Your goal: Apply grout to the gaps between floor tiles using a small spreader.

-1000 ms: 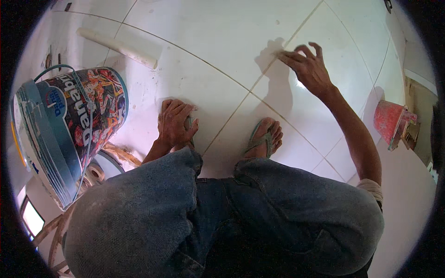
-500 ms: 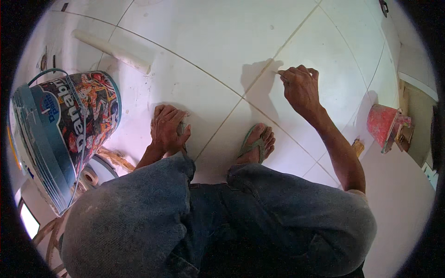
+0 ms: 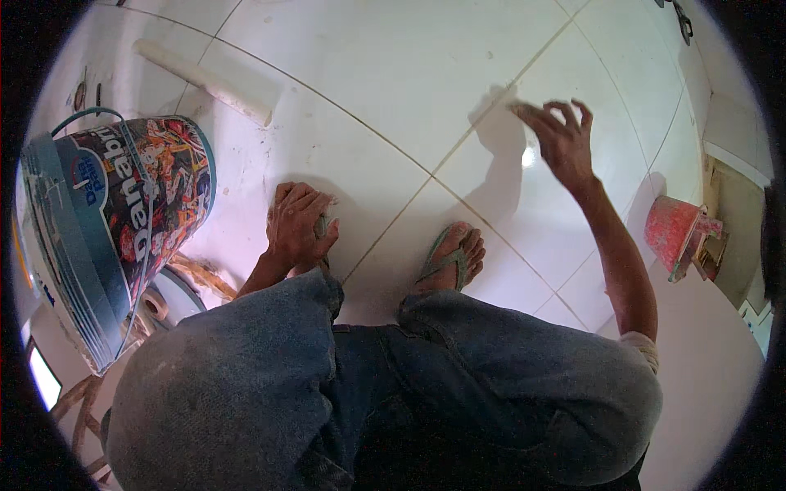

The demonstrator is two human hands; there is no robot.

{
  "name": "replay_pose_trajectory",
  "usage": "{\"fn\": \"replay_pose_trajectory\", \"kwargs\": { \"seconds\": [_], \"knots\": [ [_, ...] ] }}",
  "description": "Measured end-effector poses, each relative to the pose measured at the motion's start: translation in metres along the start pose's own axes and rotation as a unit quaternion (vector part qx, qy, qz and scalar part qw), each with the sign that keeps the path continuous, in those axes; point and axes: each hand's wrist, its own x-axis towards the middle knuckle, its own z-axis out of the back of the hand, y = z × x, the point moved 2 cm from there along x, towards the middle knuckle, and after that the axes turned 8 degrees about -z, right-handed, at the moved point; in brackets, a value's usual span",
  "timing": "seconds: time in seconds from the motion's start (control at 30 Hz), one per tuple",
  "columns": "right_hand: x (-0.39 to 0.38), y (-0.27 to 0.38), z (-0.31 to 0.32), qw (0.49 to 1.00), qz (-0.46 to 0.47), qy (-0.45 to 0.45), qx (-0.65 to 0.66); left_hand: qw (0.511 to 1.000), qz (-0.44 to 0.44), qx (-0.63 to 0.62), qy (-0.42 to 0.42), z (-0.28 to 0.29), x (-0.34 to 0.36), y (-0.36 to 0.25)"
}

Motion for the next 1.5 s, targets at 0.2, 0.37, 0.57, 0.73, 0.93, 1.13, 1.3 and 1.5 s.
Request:
{"fn": "replay_pose_trajectory", "kwargs": {
  "seconds": [0.2,0.37,0.57,0.73,0.93,1.13,1.3,1.5],
  "knots": [
    [0.055,-0.015,-0.002,0.999,0.014,0.038,0.001,1.000,-0.001,0.003,0.007,-0.003,-0.001,0.002],
    [0.040,-0.028,0.025,0.987,0.058,0.149,0.030,1.000,0.000,0.000,-0.007,0.000,-0.003,0.000],
    [0.062,0.000,0.009,0.996,0.062,0.054,0.033,1.000,-0.001,0.006,-0.001,-0.004,-0.002,0.005],
    [0.038,0.002,0.020,0.986,0.104,0.125,0.028,1.000,0.000,-0.009,0.002,0.001,0.001,0.001],
    [0.046,-0.020,-0.004,0.997,0.050,0.043,0.029,1.000,0.018,0.013,0.009,-0.005,-0.005,0.005],
    [-0.006,-0.037,-0.034,1.000,0.019,-0.010,-0.001,1.000,-0.011,-0.005,0.000,-0.001,-0.001,0.003],
    [0.035,-0.042,0.001,0.998,0.040,-0.039,0.001,1.000,-0.018,-0.008,0.003,0.002,0.001,0.000],
    [0.060,-0.042,-0.010,0.999,0.046,0.026,-0.008,0.999,-0.030,-0.011,-0.024,-0.004,-0.001,0.002]
  ]
}}
